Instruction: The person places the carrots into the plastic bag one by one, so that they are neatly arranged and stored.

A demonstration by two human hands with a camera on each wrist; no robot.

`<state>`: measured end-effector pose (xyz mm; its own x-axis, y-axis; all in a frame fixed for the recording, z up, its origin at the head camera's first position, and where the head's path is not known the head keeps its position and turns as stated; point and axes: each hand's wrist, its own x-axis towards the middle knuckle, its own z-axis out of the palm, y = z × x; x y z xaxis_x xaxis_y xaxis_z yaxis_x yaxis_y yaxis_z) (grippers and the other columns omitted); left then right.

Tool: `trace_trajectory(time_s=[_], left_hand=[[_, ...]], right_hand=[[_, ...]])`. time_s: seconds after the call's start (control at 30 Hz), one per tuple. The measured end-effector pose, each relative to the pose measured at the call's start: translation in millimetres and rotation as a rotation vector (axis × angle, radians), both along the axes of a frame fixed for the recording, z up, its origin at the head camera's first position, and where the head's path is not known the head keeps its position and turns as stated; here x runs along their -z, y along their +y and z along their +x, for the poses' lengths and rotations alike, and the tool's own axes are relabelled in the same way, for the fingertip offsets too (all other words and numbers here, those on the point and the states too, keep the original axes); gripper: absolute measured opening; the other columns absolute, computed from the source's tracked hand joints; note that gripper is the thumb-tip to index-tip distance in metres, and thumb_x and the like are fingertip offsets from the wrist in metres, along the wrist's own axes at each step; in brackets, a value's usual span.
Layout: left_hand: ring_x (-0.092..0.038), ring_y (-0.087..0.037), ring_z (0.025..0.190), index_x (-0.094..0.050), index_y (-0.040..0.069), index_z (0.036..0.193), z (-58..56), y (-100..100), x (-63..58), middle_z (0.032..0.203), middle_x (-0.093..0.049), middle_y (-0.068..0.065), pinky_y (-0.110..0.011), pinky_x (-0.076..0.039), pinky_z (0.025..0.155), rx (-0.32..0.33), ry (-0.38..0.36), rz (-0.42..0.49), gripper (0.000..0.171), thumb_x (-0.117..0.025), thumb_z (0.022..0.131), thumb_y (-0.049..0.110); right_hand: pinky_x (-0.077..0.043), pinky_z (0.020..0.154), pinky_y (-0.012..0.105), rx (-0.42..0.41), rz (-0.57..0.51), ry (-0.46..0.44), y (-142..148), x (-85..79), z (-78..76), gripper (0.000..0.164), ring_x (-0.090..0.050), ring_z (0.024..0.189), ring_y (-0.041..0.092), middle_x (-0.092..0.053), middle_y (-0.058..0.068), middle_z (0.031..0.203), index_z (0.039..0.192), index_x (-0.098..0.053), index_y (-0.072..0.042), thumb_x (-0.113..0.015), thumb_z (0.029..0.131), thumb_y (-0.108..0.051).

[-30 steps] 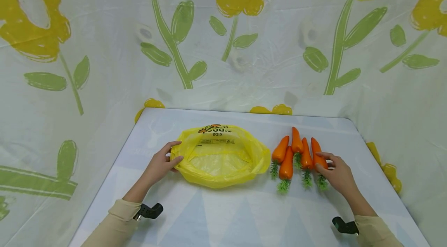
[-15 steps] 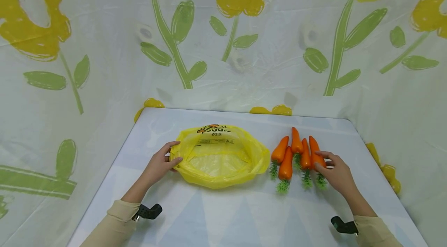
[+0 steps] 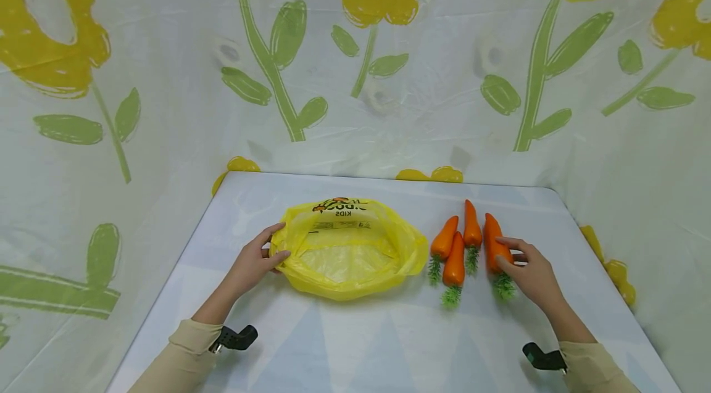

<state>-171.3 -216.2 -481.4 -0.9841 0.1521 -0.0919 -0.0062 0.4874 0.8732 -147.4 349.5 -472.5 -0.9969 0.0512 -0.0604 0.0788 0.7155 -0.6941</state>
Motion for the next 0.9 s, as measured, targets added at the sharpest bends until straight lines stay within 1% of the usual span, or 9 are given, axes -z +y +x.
trace_trajectory(time_s=[0.2, 0.3, 0.5, 0.63, 0.73, 0.8, 0.9], left_hand=[[-0.067, -0.023, 0.087, -0.036, 0.012, 0.157, -0.3, -0.4, 1.1, 0.144, -0.048, -0.022, -0.035, -0.061, 0.070, -0.003, 0.003, -0.003, 0.069, -0.070, 0.097, 0.013], [-0.067, -0.022, 0.087, -0.036, 0.011, 0.157, 0.1, -0.6, 1.7, 0.140, -0.050, -0.022, -0.037, -0.062, 0.070, -0.001, 0.010, -0.005, 0.069, -0.070, 0.097, 0.013], [-0.067, -0.022, 0.088, -0.036, 0.011, 0.157, 0.7, 0.0, 1.6, 0.139, -0.050, -0.022, -0.035, -0.061, 0.070, 0.002, 0.011, -0.010, 0.068, -0.070, 0.098, 0.014], [-0.067, -0.022, 0.087, -0.036, 0.010, 0.157, 1.0, 0.5, 1.3, 0.138, -0.049, -0.021, -0.031, -0.061, 0.069, 0.001, 0.008, -0.010, 0.068, -0.070, 0.098, 0.014], [-0.067, -0.022, 0.087, -0.036, 0.012, 0.157, 0.9, 0.5, 0.9, 0.139, -0.049, -0.021, -0.032, -0.061, 0.070, -0.003, 0.005, -0.006, 0.069, -0.070, 0.097, 0.014], [-0.067, -0.022, 0.087, -0.036, 0.012, 0.157, 1.4, 0.3, 0.8, 0.141, -0.049, -0.021, -0.034, -0.061, 0.070, -0.002, 0.006, -0.001, 0.069, -0.070, 0.097, 0.014], [-0.067, -0.021, 0.086, -0.036, 0.011, 0.157, 2.2, 0.0, 0.6, 0.140, -0.050, -0.022, -0.036, -0.061, 0.070, 0.004, 0.014, 0.002, 0.069, -0.070, 0.097, 0.014]], right_hand=[[-0.053, 0.092, 0.055, -0.004, -0.017, 0.005, -4.9, -0.7, 0.3, 0.056, -0.050, 0.120, 0.046, -0.043, 0.028, 0.146, 0.146, -0.052, -0.006, -0.060, 0.102, -0.040], [-0.054, 0.092, 0.054, -0.006, -0.021, -0.005, -7.7, -0.7, 0.8, 0.057, -0.050, 0.121, 0.046, -0.042, 0.028, 0.147, 0.146, -0.052, -0.006, -0.060, 0.102, -0.041], [-0.057, 0.089, 0.051, -0.014, -0.033, -0.014, -10.9, 0.8, 0.3, 0.056, -0.050, 0.121, 0.046, -0.042, 0.027, 0.147, 0.146, -0.051, -0.007, -0.060, 0.102, -0.041], [-0.057, 0.086, 0.044, -0.028, -0.031, 0.011, -11.9, 0.3, -0.2, 0.054, -0.051, 0.120, 0.045, -0.044, 0.026, 0.146, 0.146, -0.052, -0.008, -0.060, 0.103, -0.039], [-0.056, 0.085, 0.040, -0.038, -0.021, 0.034, -13.8, -1.1, 0.0, 0.052, -0.053, 0.118, 0.043, -0.047, 0.025, 0.144, 0.145, -0.054, -0.009, -0.060, 0.103, -0.038], [-0.055, 0.087, 0.042, -0.047, -0.022, 0.044, -15.9, -2.2, 0.6, 0.052, -0.053, 0.118, 0.042, -0.048, 0.025, 0.143, 0.145, -0.054, -0.009, -0.060, 0.103, -0.039], [-0.053, 0.093, 0.050, -0.060, -0.035, 0.054, -18.8, -3.6, 1.7, 0.052, -0.053, 0.118, 0.041, -0.048, 0.024, 0.144, 0.144, -0.054, -0.009, -0.060, 0.103, -0.039]])
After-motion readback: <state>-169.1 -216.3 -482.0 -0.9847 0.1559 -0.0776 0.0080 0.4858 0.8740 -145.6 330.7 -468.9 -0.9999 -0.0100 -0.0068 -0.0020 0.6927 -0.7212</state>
